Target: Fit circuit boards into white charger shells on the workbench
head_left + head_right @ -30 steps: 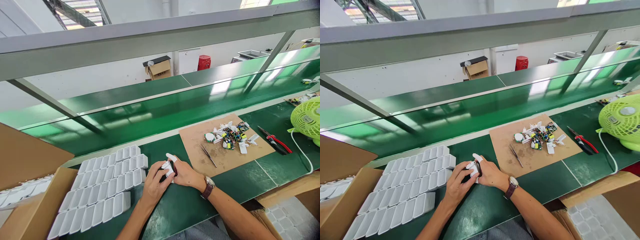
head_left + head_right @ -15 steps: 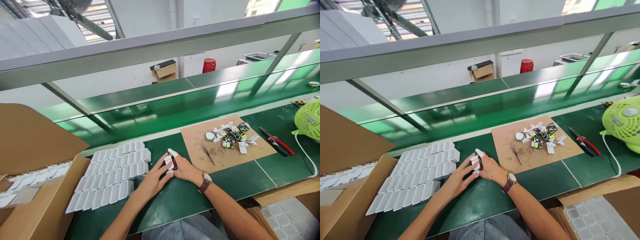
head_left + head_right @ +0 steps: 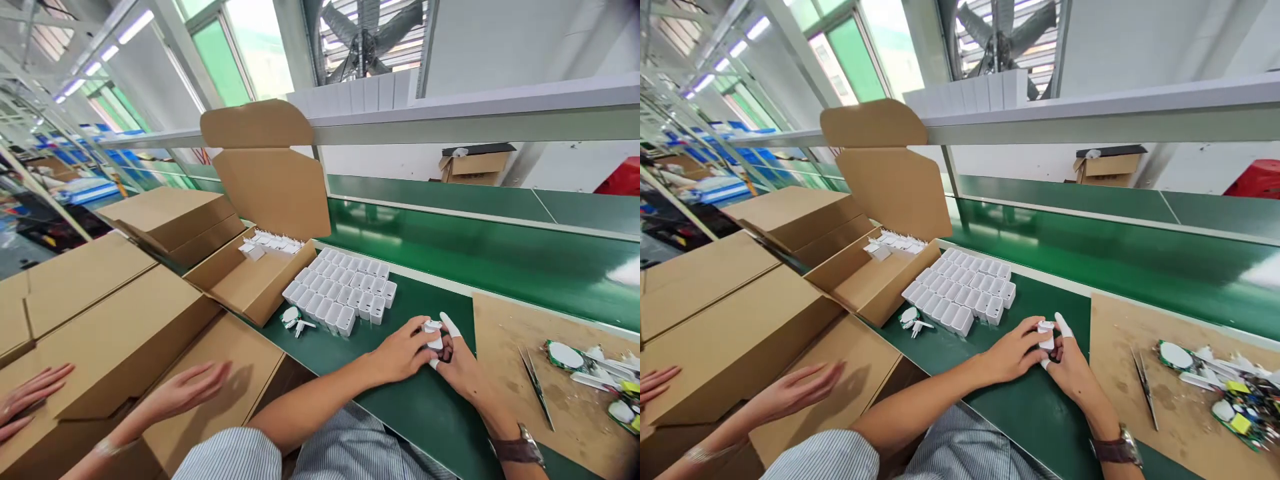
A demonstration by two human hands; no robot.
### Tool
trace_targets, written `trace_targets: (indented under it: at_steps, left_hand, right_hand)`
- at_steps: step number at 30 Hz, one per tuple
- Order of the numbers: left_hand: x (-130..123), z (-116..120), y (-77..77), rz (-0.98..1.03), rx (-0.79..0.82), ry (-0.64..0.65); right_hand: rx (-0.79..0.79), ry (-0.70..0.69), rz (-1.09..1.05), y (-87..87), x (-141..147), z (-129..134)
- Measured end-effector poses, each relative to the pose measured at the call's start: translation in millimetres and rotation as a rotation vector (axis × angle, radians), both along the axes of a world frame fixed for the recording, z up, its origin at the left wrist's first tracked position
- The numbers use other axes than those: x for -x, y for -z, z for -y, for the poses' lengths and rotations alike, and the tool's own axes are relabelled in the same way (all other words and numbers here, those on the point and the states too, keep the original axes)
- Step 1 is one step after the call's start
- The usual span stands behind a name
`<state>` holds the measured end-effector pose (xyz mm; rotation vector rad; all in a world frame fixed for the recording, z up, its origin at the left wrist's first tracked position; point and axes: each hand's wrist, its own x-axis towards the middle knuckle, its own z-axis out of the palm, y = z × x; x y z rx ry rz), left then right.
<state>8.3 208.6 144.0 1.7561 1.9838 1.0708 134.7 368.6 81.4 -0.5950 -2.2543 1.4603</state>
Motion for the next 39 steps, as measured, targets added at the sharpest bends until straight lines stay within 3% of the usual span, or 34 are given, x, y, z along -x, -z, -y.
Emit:
trace_targets:
  at_steps: [5, 8, 14, 17, 20, 23, 26, 28, 31, 33, 35, 37, 39]
  left_hand:
    - [10, -27, -5.6, 0.071, -0.129, -0.094]
    - [16, -61, -13.6, 0.106, -0.163, -0.122]
    - [8, -132, -29.7, 0.082, -0.039, -0.018]
    - [2, -148, -35.7, 0.033, 0.073, -0.012]
    - [3, -149, -39.4, 0.006, 0.134, -0.041]
    - [-1, -118, -49.1, 0.006, 0.049, -0.042]
    - [0, -52, -66.0, -0.009, -0.249, -0.081]
    - [12, 3, -75.7, -0.039, -0.386, -0.235]
    - [45, 90, -77.2, -0.123, -0.497, -0.641]
    - [66, 143, -66.2, -0.199, -0.508, -0.927]
    - [79, 189, -46.9, -0.252, -0.429, -1.104]
    - [85, 221, -23.3, -0.264, -0.246, -1.107]
    - [86, 238, -1.0, -0.262, -0.123, -1.041]
  right_hand:
    - [-0.051, 0.086, -0.031, -10.7, -7, 0]
    - [-0.232, 0.183, -0.02, -16.5, -6, 8]
    - [-0.383, 0.198, -0.046, -26.0, -3, 17]
    - [-0.38, 0.144, -0.097, -20.3, -6, 11]
    - [-0.48, 0.135, -0.091, 0.0, -3, -6]
    - [-0.579, 0.13, -0.084, 18.2, -2, -18]
    - [-0.646, 0.092, -0.096, 21.7, -6, -18]
    - [-0.657, 0.048, -0.106, 17.9, -9, -15]
    - [-0.673, 0.032, -0.105, 10.4, -10, -9]
    - [-0.692, 0.048, -0.103, 7.4, -10, -7]
    - [-0.692, 0.056, -0.09, 7.2, -12, -7]
    - [-0.674, 0.068, -0.052, 10.3, -16, -9]
    - [-0.659, 0.078, -0.018, 15.7, -20, -12]
